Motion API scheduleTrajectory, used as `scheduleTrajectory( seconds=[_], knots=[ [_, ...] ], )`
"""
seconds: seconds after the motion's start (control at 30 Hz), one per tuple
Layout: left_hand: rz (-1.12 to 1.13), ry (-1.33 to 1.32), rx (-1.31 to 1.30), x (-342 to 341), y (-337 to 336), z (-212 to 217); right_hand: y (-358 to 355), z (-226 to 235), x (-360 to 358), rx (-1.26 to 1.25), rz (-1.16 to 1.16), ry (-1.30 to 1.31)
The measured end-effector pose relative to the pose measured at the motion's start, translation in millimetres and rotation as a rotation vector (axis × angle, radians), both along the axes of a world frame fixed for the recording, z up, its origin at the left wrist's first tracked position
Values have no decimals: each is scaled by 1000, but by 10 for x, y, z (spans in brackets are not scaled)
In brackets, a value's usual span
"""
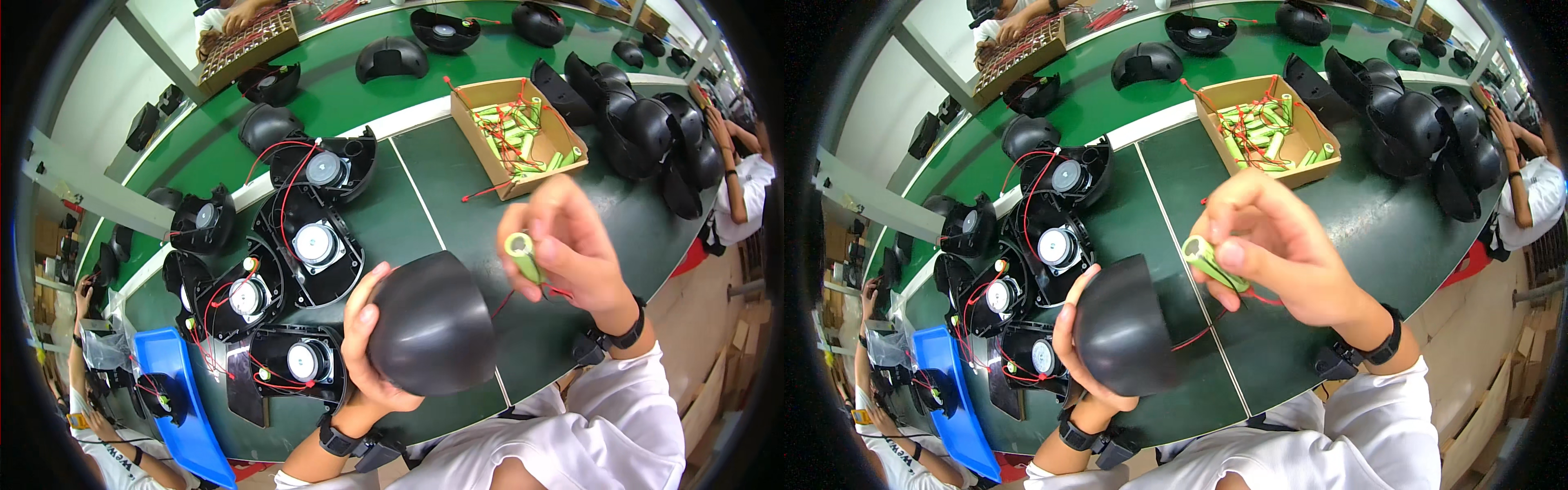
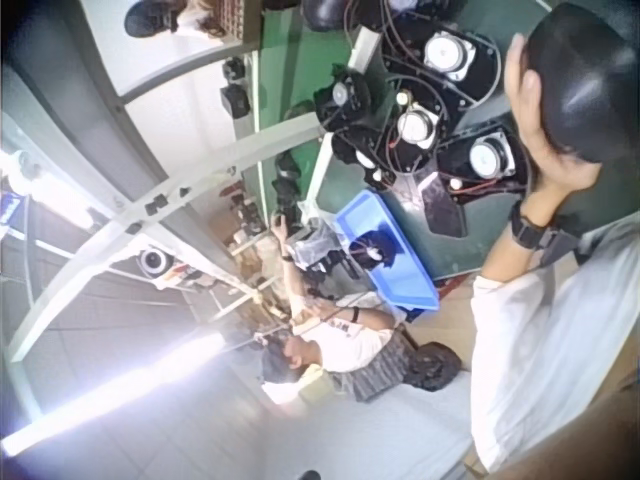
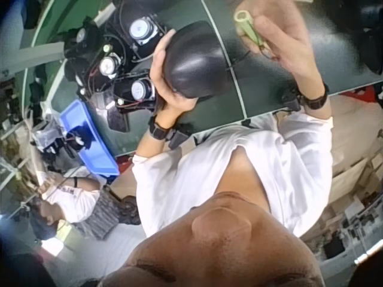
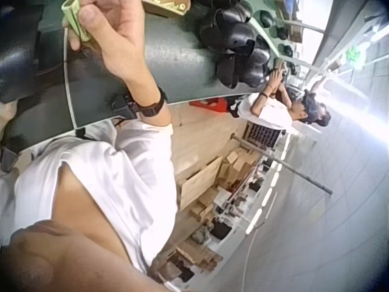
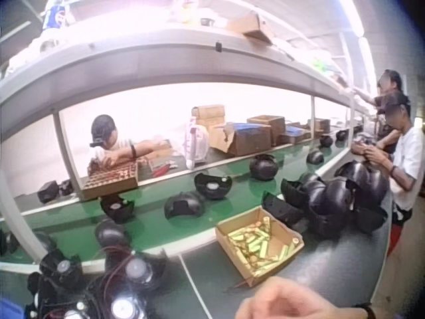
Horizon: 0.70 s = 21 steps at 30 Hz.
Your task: The worker is manually assembling portable electronic speakers by inserting lithium-ion batteries into plastic housings equipped with pre-glued speakers.
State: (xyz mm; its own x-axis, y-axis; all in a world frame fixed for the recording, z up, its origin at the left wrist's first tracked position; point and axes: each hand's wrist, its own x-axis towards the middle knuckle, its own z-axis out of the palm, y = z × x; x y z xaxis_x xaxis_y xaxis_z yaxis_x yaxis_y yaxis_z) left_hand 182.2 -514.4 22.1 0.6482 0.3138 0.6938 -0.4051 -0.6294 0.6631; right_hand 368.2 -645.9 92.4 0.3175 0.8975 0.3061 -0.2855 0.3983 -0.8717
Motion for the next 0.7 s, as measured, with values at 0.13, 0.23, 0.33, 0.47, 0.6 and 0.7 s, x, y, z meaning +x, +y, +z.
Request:
scheduleTrajectory(
  seconds=[0.13, 0.23, 0.33, 0.47, 0.6, 0.7],
  knots=[
    [68, -65, -6, 64, -47, 27, 16, -64, 36, -176, 212, 97],
    [47, -19, -133, 28, -72, -4, 17, -20, -44, -216, 256, 59],
    [29, 51, -317, -80, -114, -16, -12, -27, -130, -272, 188, -67],
    [51, 150, -351, -149, -112, -35, 24, -89, -205, -171, -19, -279],
    [65, 139, -309, -123, -91, -18, 24, -138, -274, -110, -136, -274],
    [57, 155, -298, -137, -69, -23, 15, -114, -258, -38, -207, -366]
  ],
)
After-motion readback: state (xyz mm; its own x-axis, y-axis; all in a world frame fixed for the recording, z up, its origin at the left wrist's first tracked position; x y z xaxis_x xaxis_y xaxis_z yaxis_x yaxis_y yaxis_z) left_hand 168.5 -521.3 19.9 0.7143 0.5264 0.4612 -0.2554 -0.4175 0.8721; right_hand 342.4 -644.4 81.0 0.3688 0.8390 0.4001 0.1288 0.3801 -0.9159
